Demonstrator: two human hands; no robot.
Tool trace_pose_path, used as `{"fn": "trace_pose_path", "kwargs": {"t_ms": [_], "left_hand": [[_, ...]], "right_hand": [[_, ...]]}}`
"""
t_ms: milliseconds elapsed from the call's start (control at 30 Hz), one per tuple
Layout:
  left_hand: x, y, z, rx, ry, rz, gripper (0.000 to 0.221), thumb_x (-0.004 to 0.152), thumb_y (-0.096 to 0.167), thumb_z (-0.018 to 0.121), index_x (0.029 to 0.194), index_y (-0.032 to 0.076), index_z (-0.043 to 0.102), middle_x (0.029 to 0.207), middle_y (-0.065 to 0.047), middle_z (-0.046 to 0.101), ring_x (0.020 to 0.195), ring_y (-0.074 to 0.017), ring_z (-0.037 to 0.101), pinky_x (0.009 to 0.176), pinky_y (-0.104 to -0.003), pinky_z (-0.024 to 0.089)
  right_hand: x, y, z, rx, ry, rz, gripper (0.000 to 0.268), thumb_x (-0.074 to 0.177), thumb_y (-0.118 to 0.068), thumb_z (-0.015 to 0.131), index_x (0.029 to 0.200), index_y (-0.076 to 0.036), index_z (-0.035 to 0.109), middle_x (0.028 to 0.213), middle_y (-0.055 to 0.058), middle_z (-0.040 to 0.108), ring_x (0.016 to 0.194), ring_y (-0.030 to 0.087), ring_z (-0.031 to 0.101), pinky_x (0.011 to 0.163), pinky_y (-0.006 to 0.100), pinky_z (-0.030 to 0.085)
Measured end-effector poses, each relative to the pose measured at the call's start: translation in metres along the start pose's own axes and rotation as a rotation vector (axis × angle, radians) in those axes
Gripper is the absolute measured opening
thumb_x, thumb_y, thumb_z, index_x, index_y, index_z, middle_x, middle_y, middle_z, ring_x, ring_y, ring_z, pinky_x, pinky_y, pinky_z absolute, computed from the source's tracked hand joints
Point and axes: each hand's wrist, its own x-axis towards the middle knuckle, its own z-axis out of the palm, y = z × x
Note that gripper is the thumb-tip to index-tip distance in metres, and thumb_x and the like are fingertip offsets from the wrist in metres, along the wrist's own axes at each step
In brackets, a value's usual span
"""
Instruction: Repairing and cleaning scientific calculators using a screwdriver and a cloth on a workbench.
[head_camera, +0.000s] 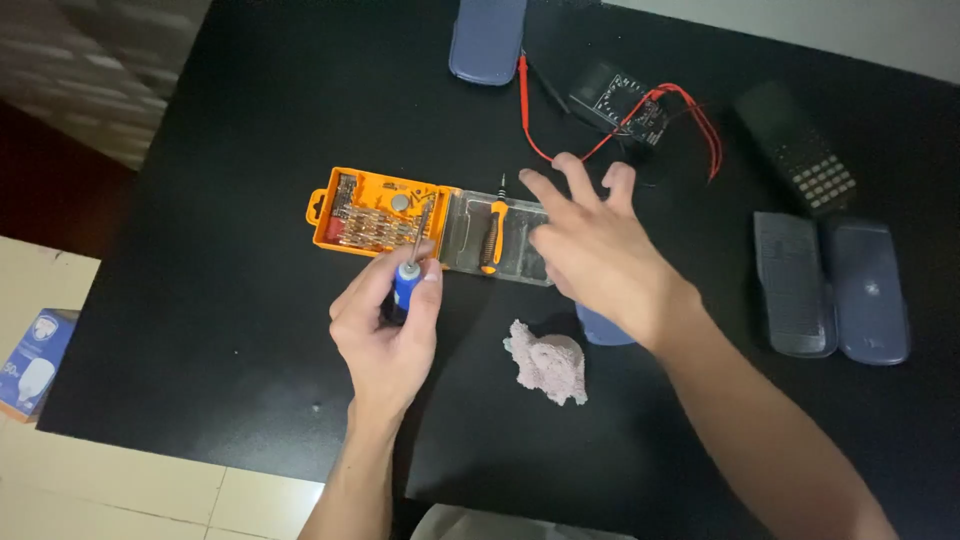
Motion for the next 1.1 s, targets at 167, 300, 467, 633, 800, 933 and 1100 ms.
{"fn": "trace_pose_path", "kwargs": {"t_ms": [167,300,467,633,800,933,1100], "left_hand": [[0.0,0.003,-0.002,-0.004,0.024,0.003,0.015,0.098,0.01,0.069,0.11,0.005,0.074,0.093,-0.015,0.076,0.09,-0.0336,0.076,0.085,-0.046,0.06],[0.0,0.003,-0.003,-0.004,0.024,0.011,0.016,0.099,0.011,0.067,0.113,0.005,0.073,0.093,-0.015,0.074,0.087,-0.0325,0.075,0.084,-0.046,0.06],[0.001,0.006,-0.003,-0.015,0.037,0.006,0.014,0.098,0.009,0.068,0.111,0.006,0.074,0.093,-0.016,0.075,0.087,-0.0327,0.076,0.084,-0.044,0.06],[0.002,0.01,-0.003,0.004,0.02,0.008,0.014,0.099,0.01,0.067,0.11,0.005,0.074,0.09,-0.015,0.075,0.083,-0.0307,0.075,0.08,-0.043,0.059],[0.001,0.012,-0.004,0.004,0.033,-0.008,0.015,0.099,0.007,0.067,0.111,0.005,0.075,0.091,-0.015,0.075,0.084,-0.0311,0.075,0.081,-0.043,0.059],[0.001,0.013,-0.004,-0.002,0.025,-0.007,0.015,0.099,0.008,0.067,0.112,0.005,0.074,0.09,-0.015,0.075,0.083,-0.0305,0.074,0.079,-0.043,0.059],[0.001,0.012,-0.002,0.013,-0.003,-0.009,0.016,0.099,0.008,0.066,0.112,0.005,0.073,0.088,-0.016,0.074,0.081,-0.0307,0.073,0.076,-0.042,0.058]], "right_hand": [[0.01,-0.013,-0.004,-0.034,-0.004,0.035,0.03,0.066,-0.002,0.086,0.092,-0.016,0.084,0.136,0.02,0.065,0.137,0.043,0.044,0.093,0.066,0.033],[0.018,-0.023,0.0,-0.027,-0.114,0.098,0.039,0.062,0.006,0.086,0.095,-0.013,0.083,0.136,0.025,0.063,0.137,0.048,0.043,0.089,0.066,0.03],[0.017,-0.029,-0.005,-0.077,-0.152,0.153,0.042,0.063,0.004,0.091,0.1,-0.014,0.084,0.141,0.024,0.059,0.139,0.047,0.041,0.091,0.066,0.03],[0.016,-0.037,-0.009,-0.148,-0.192,0.208,0.045,0.061,0.001,0.093,0.102,-0.017,0.083,0.146,0.024,0.055,0.139,0.047,0.038,0.092,0.066,0.027],[0.018,-0.037,0.002,-0.123,-0.153,0.217,0.042,0.066,0.003,0.089,0.104,-0.014,0.082,0.141,0.025,0.056,0.138,0.046,0.038,0.092,0.068,0.027],[0.017,-0.025,0.005,-0.116,-0.139,0.23,0.037,0.066,0.003,0.089,0.099,-0.012,0.083,0.141,0.025,0.056,0.137,0.045,0.04,0.09,0.065,0.029],[0.019,0.01,0.027,0.187,-0.025,0.196,0.023,0.073,-0.002,0.079,0.095,-0.008,0.082,0.14,0.021,0.057,0.138,0.042,0.042,0.09,0.06,0.035]]}}
